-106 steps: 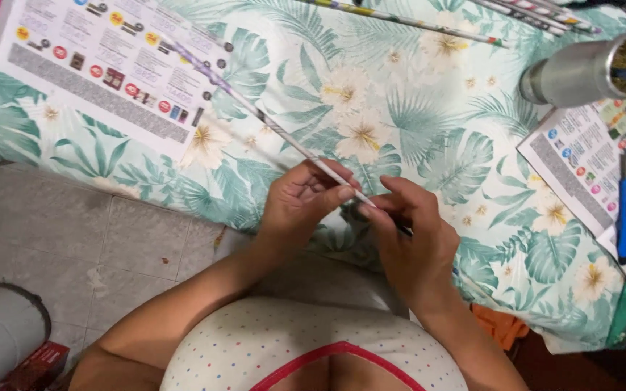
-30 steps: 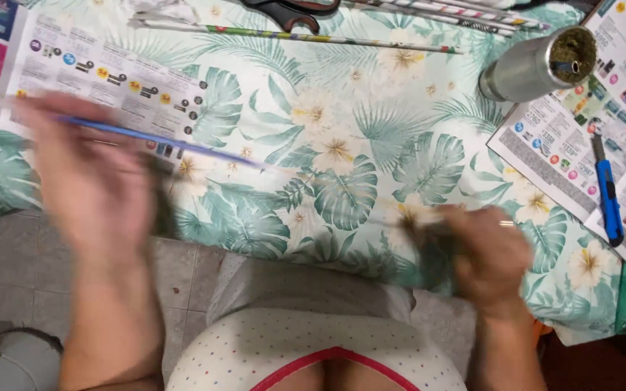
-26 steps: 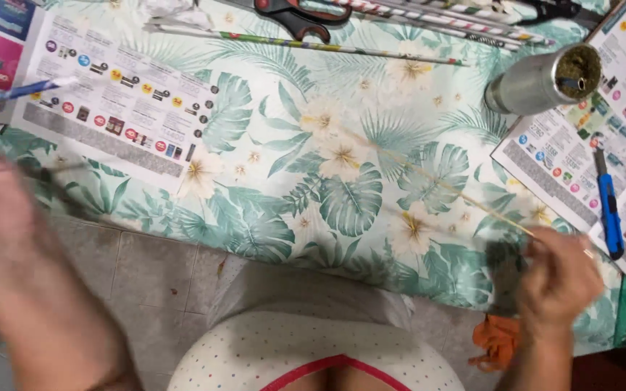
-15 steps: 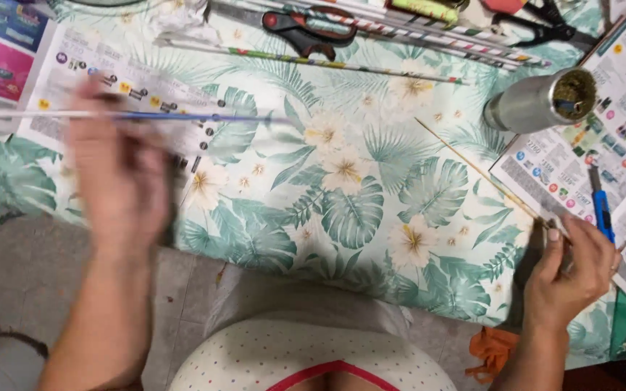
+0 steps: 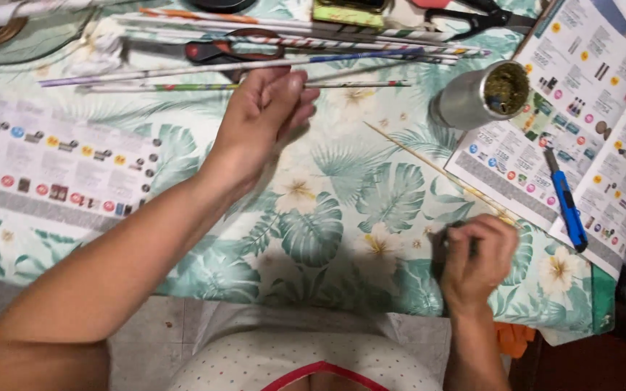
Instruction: Rolling thin strips of paper into sticks and securing the ends with glue for use in crafts.
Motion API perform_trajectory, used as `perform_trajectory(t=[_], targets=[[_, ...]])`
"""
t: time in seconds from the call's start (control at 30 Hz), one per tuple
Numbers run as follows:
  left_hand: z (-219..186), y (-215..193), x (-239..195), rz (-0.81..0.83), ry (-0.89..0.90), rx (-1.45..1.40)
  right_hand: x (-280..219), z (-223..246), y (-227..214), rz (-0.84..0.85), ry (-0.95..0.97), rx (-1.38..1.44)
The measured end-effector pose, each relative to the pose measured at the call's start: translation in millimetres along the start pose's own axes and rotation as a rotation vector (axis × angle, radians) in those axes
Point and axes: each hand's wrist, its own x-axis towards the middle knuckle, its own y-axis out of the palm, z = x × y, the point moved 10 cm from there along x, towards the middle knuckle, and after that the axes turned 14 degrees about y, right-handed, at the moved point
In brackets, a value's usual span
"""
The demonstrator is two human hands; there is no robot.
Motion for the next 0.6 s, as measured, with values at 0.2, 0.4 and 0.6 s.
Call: perform_trajectory(t=[0.2,0.4,0.6], targets=[[-43.4,32.1,-8.1,0.642,0.471,1.017,4.6,23.6,10.1,0.065,-0.028,0.023],[-65.2,30.7,25.3,0.687,0.922,1.708,11.0,14.4,-2.0,0.021,0.044,-0.073],[-45.2,21.6,54.0,0.776,0.799,1.987,5.2,-38.5,-68.7,-0.052,0.18,-0.232]])
